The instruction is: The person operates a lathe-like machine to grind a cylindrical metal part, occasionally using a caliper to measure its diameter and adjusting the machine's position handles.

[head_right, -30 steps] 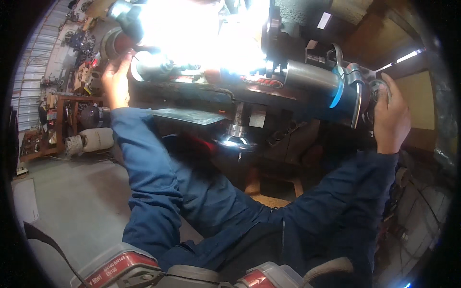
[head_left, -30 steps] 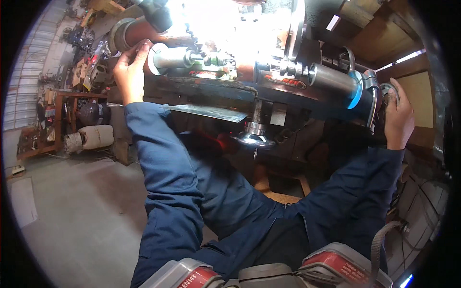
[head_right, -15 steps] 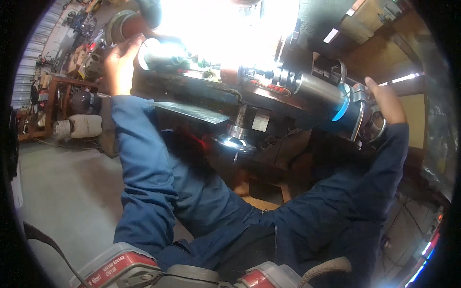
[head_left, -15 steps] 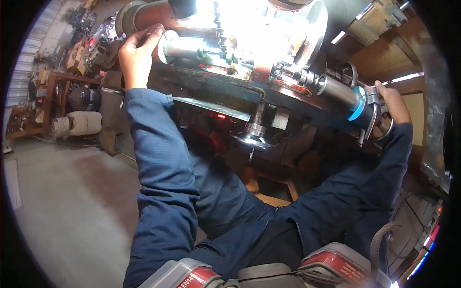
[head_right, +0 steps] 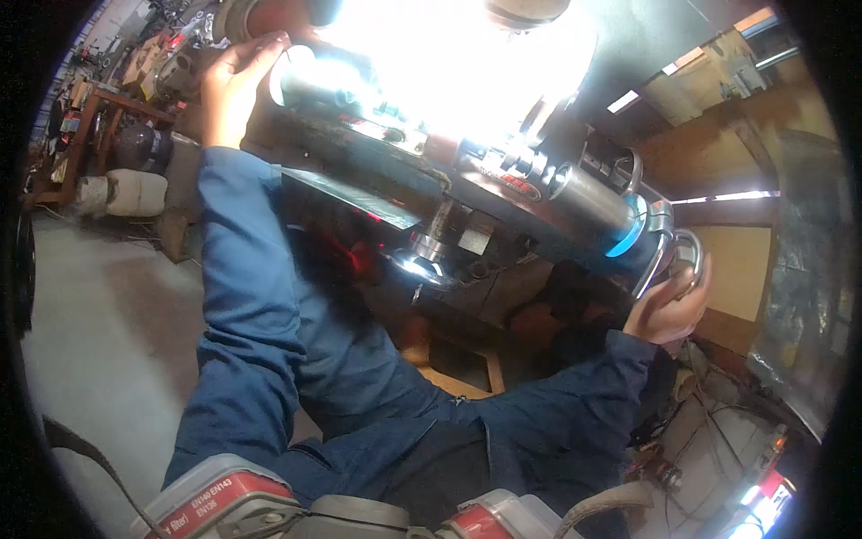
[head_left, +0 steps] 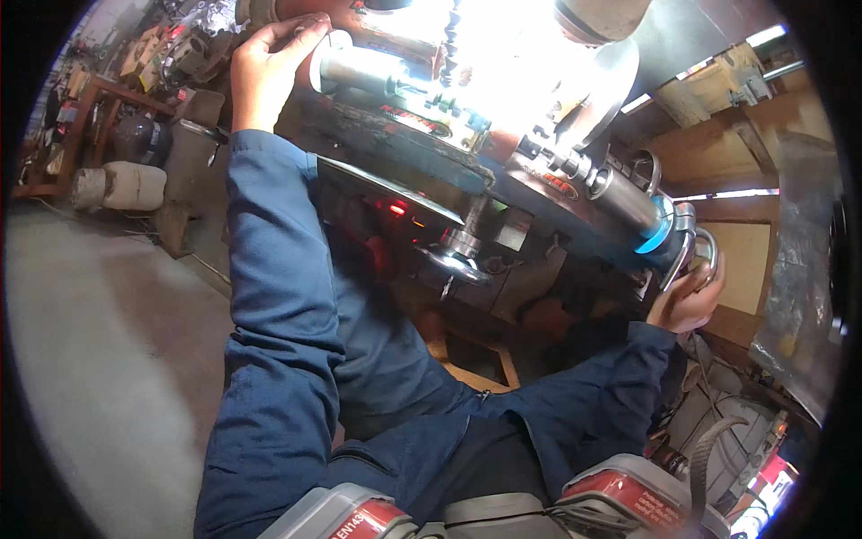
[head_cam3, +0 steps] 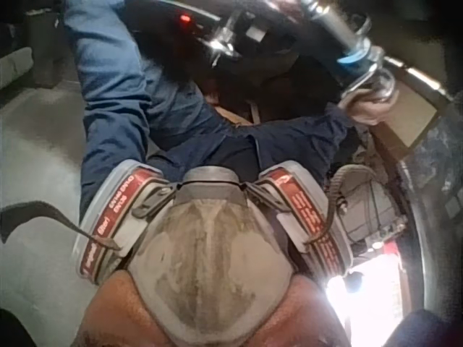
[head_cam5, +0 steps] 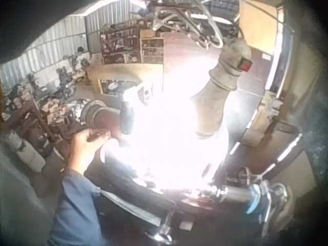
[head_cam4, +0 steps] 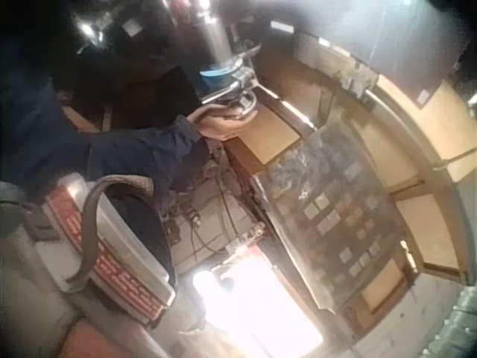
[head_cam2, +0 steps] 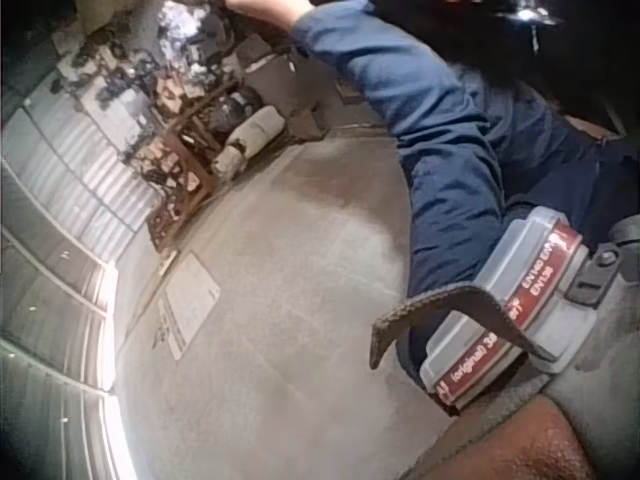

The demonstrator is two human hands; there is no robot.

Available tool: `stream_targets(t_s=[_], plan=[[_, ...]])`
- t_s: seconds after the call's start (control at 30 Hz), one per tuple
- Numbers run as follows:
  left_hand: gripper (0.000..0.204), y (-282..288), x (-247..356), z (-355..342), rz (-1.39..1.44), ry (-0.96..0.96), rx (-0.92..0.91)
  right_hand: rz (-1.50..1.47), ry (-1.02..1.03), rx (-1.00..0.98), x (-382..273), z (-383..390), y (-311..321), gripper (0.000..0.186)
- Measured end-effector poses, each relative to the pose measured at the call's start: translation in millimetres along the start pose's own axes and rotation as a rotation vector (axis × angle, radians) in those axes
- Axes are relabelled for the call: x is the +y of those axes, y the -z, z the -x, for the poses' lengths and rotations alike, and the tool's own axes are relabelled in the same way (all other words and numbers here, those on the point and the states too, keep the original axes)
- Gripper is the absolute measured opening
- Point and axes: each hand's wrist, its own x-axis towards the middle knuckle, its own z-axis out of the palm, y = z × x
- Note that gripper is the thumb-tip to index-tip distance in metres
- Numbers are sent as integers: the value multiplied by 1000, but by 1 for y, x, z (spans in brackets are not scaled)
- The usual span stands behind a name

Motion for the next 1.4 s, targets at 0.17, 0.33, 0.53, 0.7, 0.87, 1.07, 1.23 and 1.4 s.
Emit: stream_targets(t_s=[0.17,0.33,0.53,0.7,0.87,1.07,1.23,1.4], plan=[[28,-5,25,7,27,64,-44,4,5,4,0,-2,3,51],[27,-3,27,9,-35,10,-40,46,29,-267,5,-34,11,33],[23,4,50,11,13,117,1,98,49,-600,22,-78,3,29],[21,0,39,10,233,128,-16,-184,-204,-1203,26,-124,-26,31],[23,3,39,8,191,137,-24,-60,7,-981,51,-116,-29,34],[23,8,43,10,50,107,-6,172,182,-159,23,-21,10,46],[26,4,46,9,141,91,-10,305,37,59,2,43,-7,45],[25,6,44,10,125,143,-10,22,-21,14,-20,7,2,42]])
